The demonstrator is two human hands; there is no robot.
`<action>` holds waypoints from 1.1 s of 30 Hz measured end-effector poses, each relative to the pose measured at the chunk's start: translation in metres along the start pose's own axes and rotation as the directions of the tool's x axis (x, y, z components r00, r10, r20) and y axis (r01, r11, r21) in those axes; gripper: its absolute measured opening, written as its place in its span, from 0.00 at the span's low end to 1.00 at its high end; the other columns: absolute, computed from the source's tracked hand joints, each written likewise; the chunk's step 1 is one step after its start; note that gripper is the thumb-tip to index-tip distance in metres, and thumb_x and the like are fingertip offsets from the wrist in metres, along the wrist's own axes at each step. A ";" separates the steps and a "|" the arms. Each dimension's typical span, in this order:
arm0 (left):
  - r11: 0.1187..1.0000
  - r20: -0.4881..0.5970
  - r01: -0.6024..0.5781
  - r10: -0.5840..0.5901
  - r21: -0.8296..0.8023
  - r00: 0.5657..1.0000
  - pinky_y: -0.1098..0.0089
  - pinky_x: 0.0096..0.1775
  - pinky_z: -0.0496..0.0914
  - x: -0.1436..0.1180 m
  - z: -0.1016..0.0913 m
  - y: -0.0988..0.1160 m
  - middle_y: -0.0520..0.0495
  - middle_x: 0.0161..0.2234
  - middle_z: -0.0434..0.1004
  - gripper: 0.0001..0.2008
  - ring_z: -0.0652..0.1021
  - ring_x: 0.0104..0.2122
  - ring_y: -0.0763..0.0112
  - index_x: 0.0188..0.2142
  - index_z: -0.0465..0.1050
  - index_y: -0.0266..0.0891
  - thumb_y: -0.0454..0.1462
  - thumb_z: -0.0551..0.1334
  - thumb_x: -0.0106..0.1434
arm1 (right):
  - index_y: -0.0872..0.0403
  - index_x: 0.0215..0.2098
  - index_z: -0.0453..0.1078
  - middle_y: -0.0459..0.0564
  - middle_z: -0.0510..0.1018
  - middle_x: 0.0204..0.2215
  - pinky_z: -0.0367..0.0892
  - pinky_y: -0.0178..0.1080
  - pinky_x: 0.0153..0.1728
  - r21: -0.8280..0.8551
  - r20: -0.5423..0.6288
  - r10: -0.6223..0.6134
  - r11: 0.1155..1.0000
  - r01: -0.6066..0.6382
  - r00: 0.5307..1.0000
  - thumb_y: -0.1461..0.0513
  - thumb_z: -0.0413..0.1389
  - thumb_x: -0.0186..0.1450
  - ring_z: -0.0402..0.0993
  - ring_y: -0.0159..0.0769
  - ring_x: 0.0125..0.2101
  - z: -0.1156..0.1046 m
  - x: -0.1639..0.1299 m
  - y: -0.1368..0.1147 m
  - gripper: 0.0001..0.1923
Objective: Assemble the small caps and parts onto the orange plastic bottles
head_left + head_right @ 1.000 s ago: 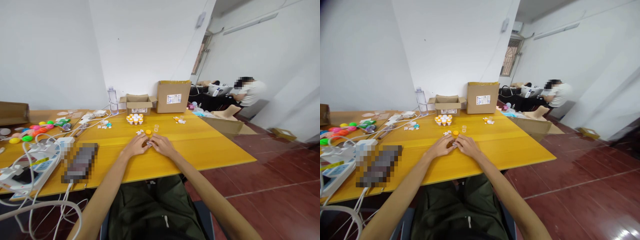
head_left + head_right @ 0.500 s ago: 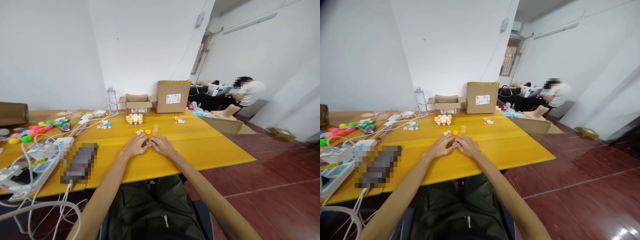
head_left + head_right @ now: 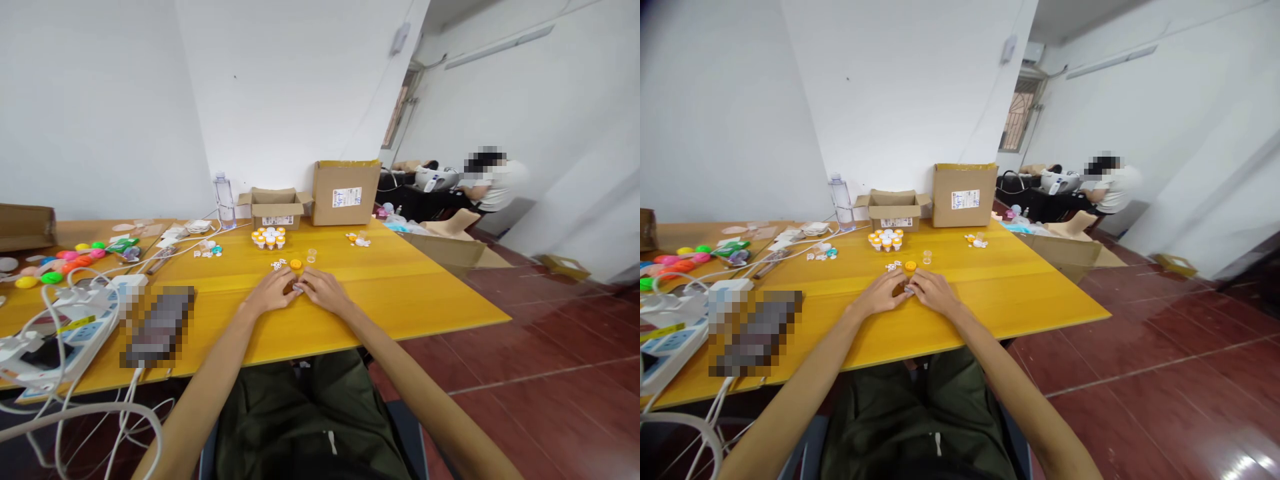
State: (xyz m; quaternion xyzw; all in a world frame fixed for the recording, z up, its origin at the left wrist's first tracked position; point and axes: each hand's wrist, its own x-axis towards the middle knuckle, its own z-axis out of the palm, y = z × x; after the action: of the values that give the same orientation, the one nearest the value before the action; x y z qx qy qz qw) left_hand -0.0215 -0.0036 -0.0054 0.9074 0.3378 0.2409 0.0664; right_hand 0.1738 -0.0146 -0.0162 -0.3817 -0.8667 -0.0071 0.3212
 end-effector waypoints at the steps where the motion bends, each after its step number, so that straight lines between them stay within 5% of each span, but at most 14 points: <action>1: 1.000 0.003 0.001 -0.001 0.004 1.000 0.60 0.49 0.72 0.000 0.000 0.000 0.44 0.43 0.76 0.06 0.76 0.46 0.59 0.41 0.71 0.43 0.40 0.58 0.66 | 0.50 0.35 0.72 0.48 0.78 0.34 0.63 0.35 0.34 -0.004 -0.005 0.005 1.000 -0.005 1.000 0.59 0.52 0.72 0.73 0.35 0.33 0.000 0.000 0.000 0.09; 13: 1.000 0.003 0.020 -0.020 0.002 1.000 0.60 0.51 0.71 0.000 -0.001 0.003 0.46 0.41 0.76 0.06 0.76 0.46 0.59 0.40 0.72 0.44 0.38 0.58 0.65 | 0.48 0.39 0.72 0.52 0.77 0.38 0.66 0.38 0.36 -0.048 -0.200 0.223 0.970 -0.237 0.954 0.59 0.46 0.73 0.73 0.41 0.38 0.010 0.001 0.016 0.13; 21: 0.999 -0.026 0.043 -0.043 0.022 0.999 0.59 0.51 0.70 0.000 0.000 0.002 0.45 0.40 0.76 0.06 0.76 0.47 0.59 0.37 0.72 0.44 0.40 0.57 0.66 | 0.46 0.52 0.71 0.55 0.74 0.48 0.66 0.45 0.46 -0.144 -0.076 0.138 0.978 -0.148 0.988 0.67 0.48 0.69 0.69 0.44 0.45 0.017 0.005 0.022 0.18; 33: 0.989 -0.069 0.103 -0.096 0.104 0.993 0.57 0.51 0.70 0.000 0.006 -0.004 0.44 0.39 0.75 0.06 0.76 0.46 0.58 0.37 0.71 0.42 0.41 0.58 0.66 | 0.50 0.37 0.71 0.55 0.74 0.46 0.67 0.45 0.47 -0.085 -0.081 0.139 0.986 -0.146 0.987 0.66 0.50 0.69 0.70 0.43 0.44 0.012 0.006 0.019 0.08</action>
State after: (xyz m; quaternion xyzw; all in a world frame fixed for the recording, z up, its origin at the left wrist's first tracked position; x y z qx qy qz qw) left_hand -0.0214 -0.0005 -0.0115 0.8836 0.3971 0.2476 0.0187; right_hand 0.1767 0.0054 -0.0272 -0.4562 -0.8233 -0.0377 0.3357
